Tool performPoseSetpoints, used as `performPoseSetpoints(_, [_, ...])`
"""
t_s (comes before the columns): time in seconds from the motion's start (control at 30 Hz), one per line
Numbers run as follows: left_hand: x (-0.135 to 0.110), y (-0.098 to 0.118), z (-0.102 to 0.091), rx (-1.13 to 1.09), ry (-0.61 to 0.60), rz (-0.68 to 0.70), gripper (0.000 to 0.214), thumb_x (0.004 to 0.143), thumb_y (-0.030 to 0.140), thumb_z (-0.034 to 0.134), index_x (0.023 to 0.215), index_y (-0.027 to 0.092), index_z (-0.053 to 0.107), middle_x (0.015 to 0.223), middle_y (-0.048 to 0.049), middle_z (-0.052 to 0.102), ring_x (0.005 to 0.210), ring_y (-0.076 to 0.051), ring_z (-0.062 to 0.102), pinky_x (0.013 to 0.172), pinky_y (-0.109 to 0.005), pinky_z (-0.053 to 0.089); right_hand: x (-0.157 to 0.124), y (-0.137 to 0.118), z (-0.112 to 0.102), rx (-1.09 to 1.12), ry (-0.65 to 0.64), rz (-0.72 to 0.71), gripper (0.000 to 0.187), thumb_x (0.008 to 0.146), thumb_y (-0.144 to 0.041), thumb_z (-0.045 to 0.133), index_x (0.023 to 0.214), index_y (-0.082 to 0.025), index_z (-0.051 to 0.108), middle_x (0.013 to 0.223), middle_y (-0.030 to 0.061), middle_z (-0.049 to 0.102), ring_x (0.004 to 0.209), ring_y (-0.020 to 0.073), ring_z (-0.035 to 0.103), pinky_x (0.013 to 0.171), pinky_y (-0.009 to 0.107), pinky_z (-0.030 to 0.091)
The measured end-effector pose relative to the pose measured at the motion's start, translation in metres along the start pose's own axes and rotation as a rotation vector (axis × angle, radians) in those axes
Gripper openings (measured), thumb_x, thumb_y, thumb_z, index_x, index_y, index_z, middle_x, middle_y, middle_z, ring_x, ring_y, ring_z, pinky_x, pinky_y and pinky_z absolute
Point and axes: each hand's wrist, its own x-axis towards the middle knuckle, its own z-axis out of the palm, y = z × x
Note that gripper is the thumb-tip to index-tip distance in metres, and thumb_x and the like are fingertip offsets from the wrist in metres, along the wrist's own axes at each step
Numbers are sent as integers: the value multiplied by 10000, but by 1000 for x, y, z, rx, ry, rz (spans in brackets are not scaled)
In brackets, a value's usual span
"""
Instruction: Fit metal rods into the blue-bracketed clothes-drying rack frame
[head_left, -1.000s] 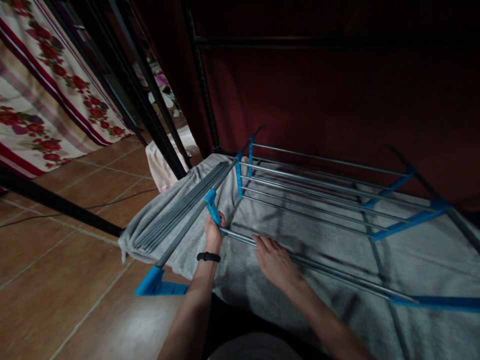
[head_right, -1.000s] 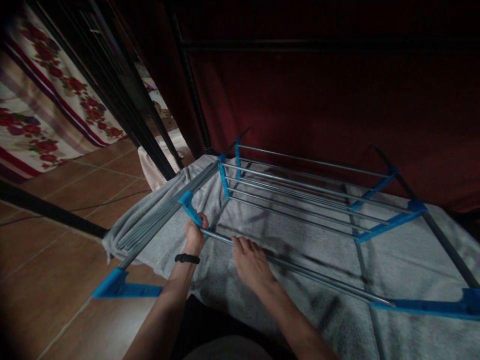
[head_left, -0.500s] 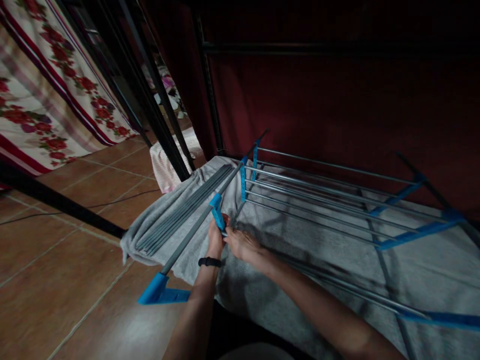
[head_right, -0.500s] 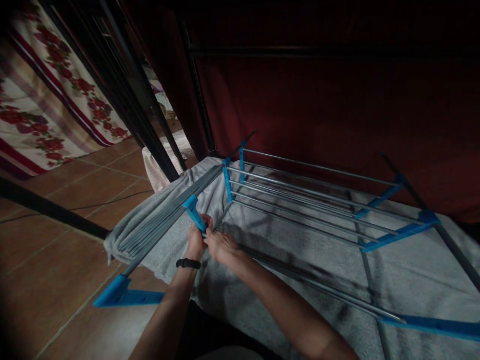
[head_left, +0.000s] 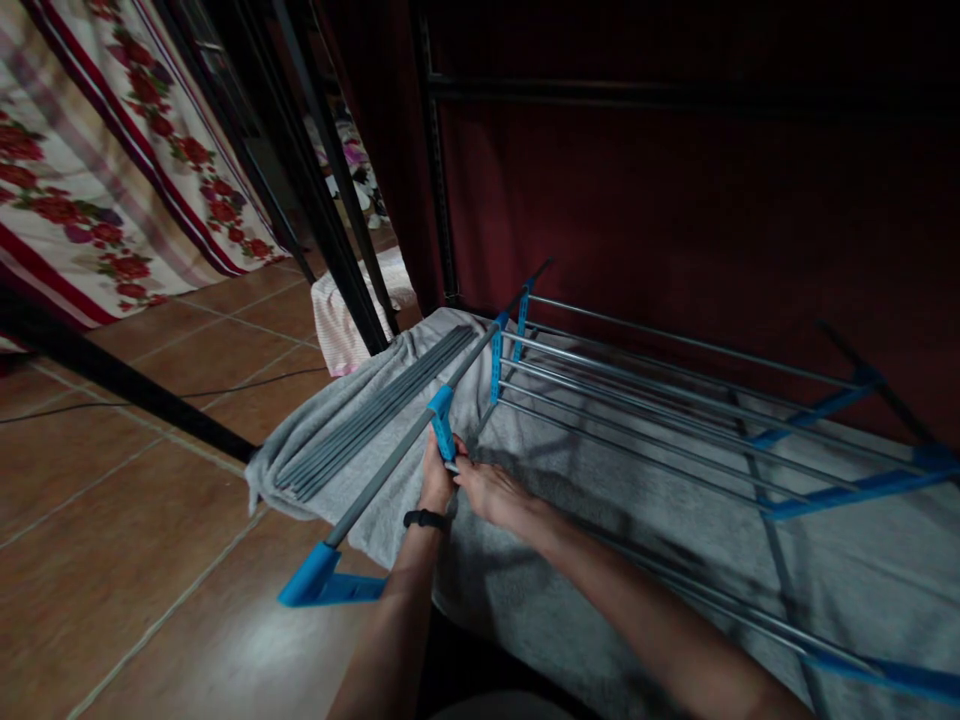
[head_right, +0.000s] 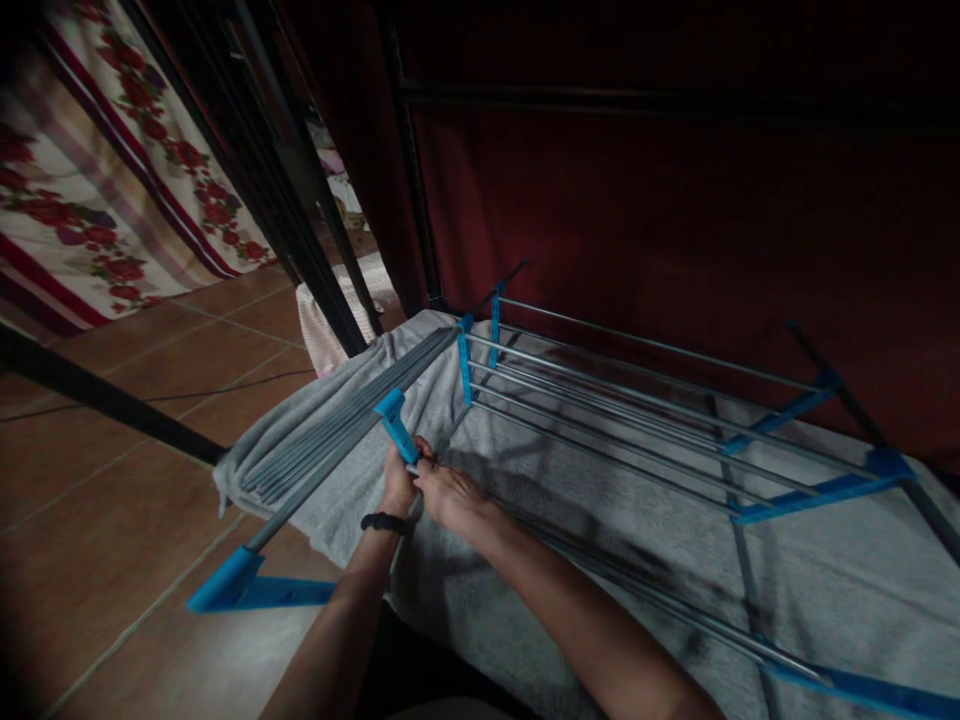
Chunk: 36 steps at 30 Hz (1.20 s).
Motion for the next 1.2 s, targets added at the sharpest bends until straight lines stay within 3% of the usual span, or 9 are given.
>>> performPoseSetpoints(0.27, [2, -5, -2, 49, 25, 62, 661, 966, 660, 370, 560, 199, 614, 574, -68, 586, 514, -135, 508, 547, -265, 443, 2, 9, 5, 9, 3, -82, 387, 1068, -331, 358, 1372, -164, 530, 1196, 162, 744, 1106, 258, 715, 845, 332, 508])
performPoseSetpoints(0.7, [-8, 1, 10, -33, 171, 72, 550, 994, 555, 442, 595, 210, 595, 564, -36, 584, 510, -139, 518, 556, -249, 478, 4, 9, 10, -14, 12, -38, 462, 1072, -351, 344, 1495, -199, 448, 1238, 147, 734, 1116, 259, 712, 911, 356, 517])
performPoseSetpoints(0.9, [-2, -7, 6, -8, 202, 95, 517, 996, 547, 445, 624, 213, 575, 558, -21, 562, 519, -141, 502, 566, -265, 450, 1, 6, 11, -36, 28, -34, 485, 1075, -333, 327, 1528, -191, 425, 1253, 151, 733, 1132, 264, 712, 930, 364, 524])
performPoseSetpoints(1.03, [0, -12, 3, 3, 234, 119, 386, 971, 468, 523, 675, 222, 558, 585, -3, 556, 531, -137, 476, 548, -272, 415, -2, 3, 10, -21, 54, -2, 546, 1070, -301, 316, 1607, -206, 315, 1319, 143, 711, 1166, 257, 699, 953, 366, 516])
performPoseSetpoints(1.2, [2, -13, 3, -14, 230, 66, 474, 988, 573, 421, 672, 240, 534, 610, -17, 547, 554, -152, 506, 573, -289, 450, -1, 7, 9, 16, 14, -18, 601, 1071, -363, 345, 1646, -223, 246, 1282, 145, 728, 1117, 259, 715, 915, 360, 527])
